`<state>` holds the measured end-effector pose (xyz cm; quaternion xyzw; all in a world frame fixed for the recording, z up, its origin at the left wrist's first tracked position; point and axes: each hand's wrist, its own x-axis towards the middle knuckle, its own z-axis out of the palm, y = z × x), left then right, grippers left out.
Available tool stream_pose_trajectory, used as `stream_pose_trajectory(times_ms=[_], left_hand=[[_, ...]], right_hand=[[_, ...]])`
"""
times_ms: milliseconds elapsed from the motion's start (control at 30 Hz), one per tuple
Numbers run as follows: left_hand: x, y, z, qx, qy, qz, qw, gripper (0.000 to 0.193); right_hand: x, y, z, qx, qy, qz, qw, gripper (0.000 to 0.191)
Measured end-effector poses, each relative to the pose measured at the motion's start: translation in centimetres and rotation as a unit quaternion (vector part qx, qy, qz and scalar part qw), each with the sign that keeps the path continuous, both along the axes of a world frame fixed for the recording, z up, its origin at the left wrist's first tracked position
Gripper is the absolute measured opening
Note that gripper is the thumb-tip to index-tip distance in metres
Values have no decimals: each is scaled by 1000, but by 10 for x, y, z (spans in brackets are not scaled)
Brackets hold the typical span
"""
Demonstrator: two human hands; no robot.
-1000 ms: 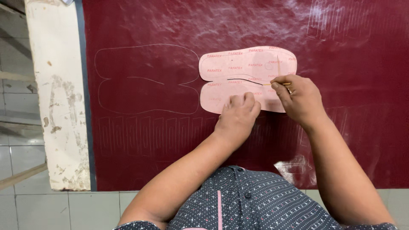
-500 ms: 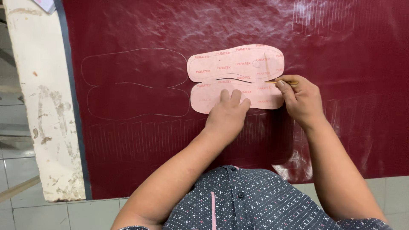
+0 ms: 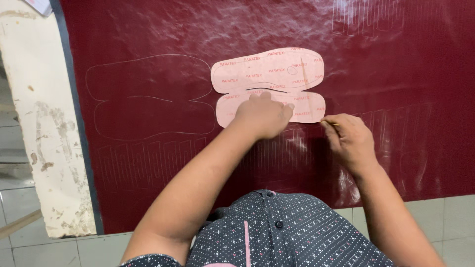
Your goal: The person spreads a large red material sheet over the work table, then picks up pink paper shoe patterns from a nearby table and lays them on the sheet. They hold the patterns flat with one hand and trace around their edges with a pointed stylus, repositioning the patterns to trace additional outlines on the sheet.
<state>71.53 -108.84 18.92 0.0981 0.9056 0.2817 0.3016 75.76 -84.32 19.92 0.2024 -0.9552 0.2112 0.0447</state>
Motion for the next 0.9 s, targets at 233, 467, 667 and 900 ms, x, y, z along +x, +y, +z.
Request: stream_pose_trajectory(times_ms=[233,467,667,900], left_hand=[[-21,-3,-7,14,-26,-43,999,68],[-22,-3,0,12,-77,-3,997,70],[-13,-5,9,2,-39,5,999,57],[37,-5,7,14,93,39,995,35]], right_hand=[[1,-48,-8,-102,-49,66,991,10],[8,-84,-20,-171,-169,152,959,27],[14,-84,-27,-229,-291,139,918,29],[15,-41,-25,-308,-214,-30,927,15]])
